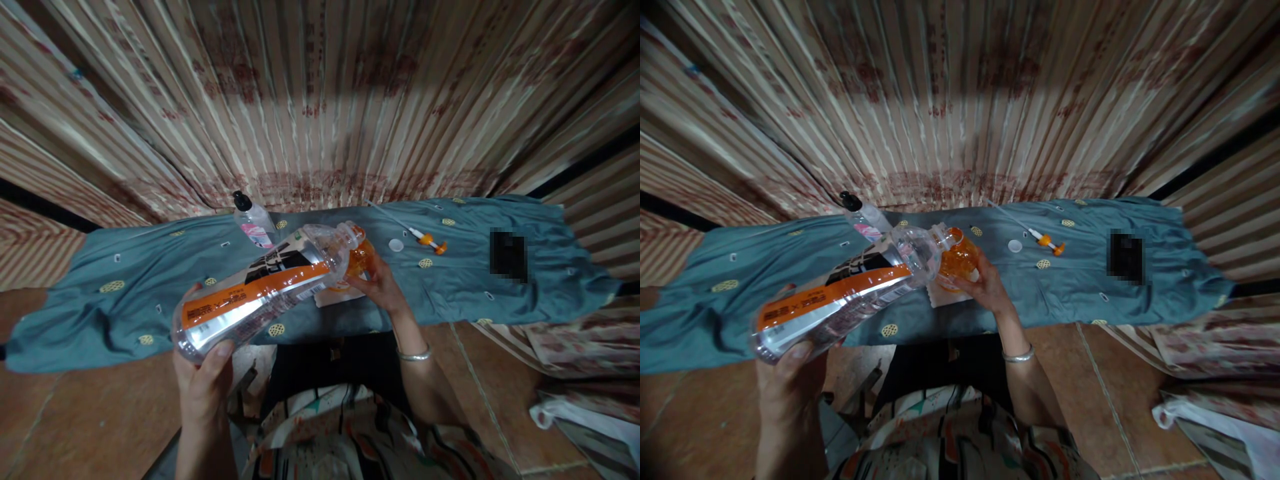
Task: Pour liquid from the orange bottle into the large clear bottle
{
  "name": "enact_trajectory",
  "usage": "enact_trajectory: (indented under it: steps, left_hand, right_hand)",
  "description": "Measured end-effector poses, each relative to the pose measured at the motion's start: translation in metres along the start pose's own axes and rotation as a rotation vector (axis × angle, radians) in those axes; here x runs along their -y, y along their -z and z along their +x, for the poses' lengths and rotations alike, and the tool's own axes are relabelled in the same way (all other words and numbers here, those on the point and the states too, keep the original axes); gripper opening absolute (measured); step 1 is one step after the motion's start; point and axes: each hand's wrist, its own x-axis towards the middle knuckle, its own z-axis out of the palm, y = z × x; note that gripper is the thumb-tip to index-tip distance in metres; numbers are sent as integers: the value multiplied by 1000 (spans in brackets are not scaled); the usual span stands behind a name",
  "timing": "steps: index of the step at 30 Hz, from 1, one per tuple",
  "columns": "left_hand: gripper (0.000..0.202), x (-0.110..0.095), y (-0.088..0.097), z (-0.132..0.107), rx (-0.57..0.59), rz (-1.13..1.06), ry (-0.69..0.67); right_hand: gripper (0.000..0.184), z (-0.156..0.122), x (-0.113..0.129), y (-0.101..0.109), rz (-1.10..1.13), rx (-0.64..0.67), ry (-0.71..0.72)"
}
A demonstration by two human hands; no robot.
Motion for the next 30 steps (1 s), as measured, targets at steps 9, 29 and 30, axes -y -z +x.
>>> enact_trajectory:
  steps: [9,29,30]
  left_hand:
    - [84,3,5,-2,0,-16,12]
    - [88,8,12,-18,-24,63,6]
    - [89,8,14,-20,-25,88,14]
  right_hand:
    - [82,0,1,-2,-27,-45,-21]
    - [85,-3,1,-3,-14,-28,-14]
    - [87,-3,0,-3,-22,-33,-17]
